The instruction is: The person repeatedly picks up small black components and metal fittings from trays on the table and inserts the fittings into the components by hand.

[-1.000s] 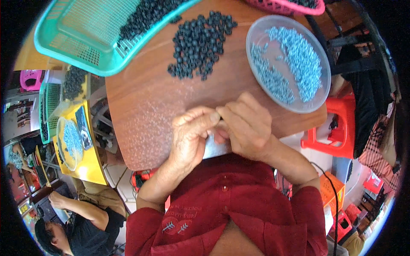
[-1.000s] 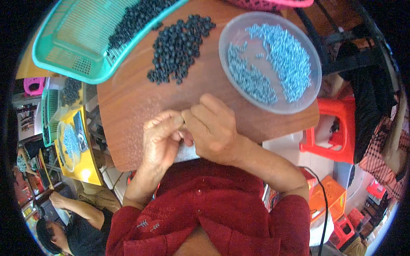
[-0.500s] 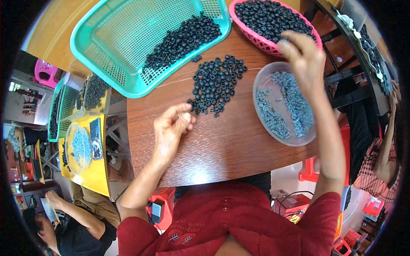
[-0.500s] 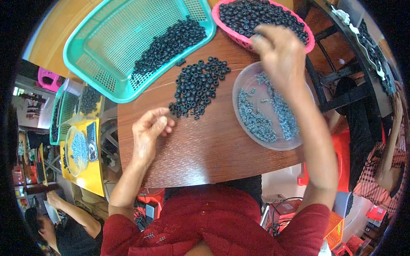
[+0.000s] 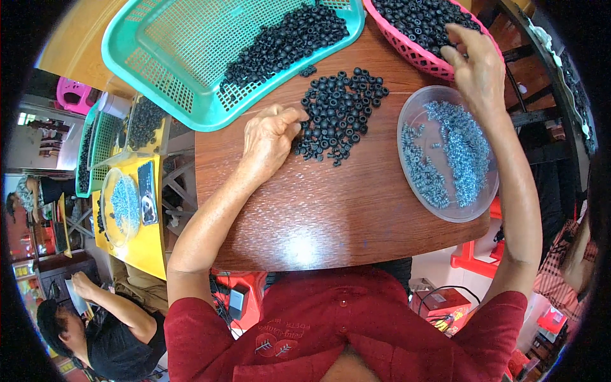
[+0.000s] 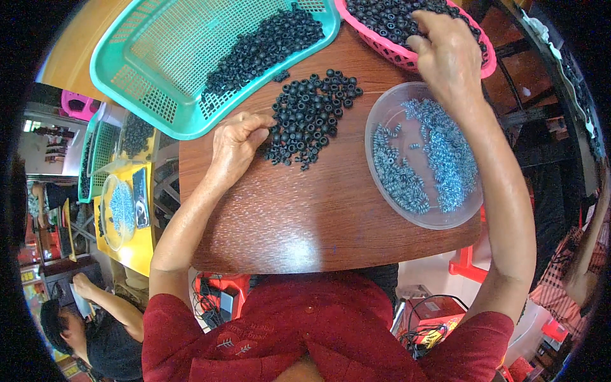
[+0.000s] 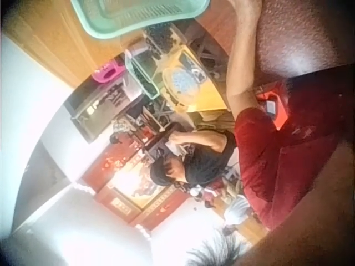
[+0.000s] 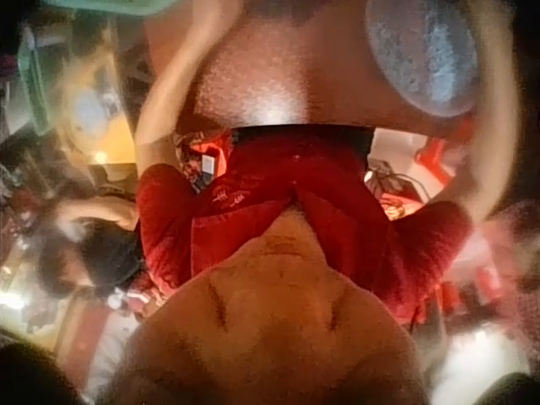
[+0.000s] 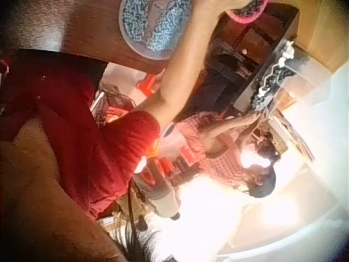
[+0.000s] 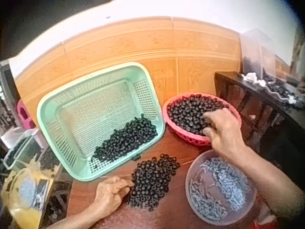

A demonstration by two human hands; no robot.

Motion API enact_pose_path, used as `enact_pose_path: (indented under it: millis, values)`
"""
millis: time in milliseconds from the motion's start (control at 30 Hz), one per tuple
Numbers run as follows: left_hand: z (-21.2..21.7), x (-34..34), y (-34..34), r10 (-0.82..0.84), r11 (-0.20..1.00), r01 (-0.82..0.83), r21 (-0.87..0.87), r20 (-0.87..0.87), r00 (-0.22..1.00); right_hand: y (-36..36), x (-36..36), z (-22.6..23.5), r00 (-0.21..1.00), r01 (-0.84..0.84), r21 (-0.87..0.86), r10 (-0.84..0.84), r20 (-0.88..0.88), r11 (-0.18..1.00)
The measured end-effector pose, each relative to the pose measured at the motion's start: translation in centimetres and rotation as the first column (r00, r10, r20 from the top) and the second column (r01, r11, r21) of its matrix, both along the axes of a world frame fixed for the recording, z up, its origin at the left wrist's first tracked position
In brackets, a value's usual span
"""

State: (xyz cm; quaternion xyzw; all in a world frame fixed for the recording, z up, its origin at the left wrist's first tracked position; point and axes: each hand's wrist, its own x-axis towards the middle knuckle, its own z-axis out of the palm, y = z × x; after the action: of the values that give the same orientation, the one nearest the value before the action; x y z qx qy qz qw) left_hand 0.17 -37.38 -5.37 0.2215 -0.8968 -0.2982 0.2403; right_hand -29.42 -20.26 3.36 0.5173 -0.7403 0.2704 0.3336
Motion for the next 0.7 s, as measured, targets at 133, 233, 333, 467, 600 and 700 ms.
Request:
enact_pose_path:
  millis: [133, 233, 333, 467, 600, 700]
  values:
    - [0.2, -0.2, -0.5, -0.032, 0.994, 0.041, -0.105, 0.087, 0.996, 2.3, 3.0, 0.1, 0.989, -0.142, 0.079, 0.138, 0.057, 0.987]
    - [0.9, -0.2, -0.3, -0.030, 0.999, 0.026, 0.031, 0.113, 0.993, 3.6, 4.9, 0.3, 0.979, -0.179, 0.078, 0.169, 0.118, 0.981]
    - [1.1, -0.5, 0.1, -0.023, 0.996, 0.012, 0.083, 0.134, 0.991, 4.6, 6.2, 0.1, 0.951, -0.225, 0.049, 0.208, 0.229, 0.973]
    - [1.3, -1.0, -0.3, 0.024, 0.999, -0.015, -0.037, 0.244, 0.970, 5.5, 8.2, 0.3, 0.924, -0.244, 0.067, 0.211, 0.318, 0.967]
    - [1.9, -1.4, -0.9, -0.026, 0.987, -0.035, 0.158, 0.365, 0.931, 6.2, 9.2, 0.1, 0.912, -0.303, 0.029, 0.281, 0.298, 0.953]
    - [0.4, -0.7, -1.9, -0.094, 0.985, 0.057, 0.165, 0.227, 0.969, 6.7, 9.9, 0.1, 0.896, -0.328, 0.010, 0.308, 0.320, 0.945]
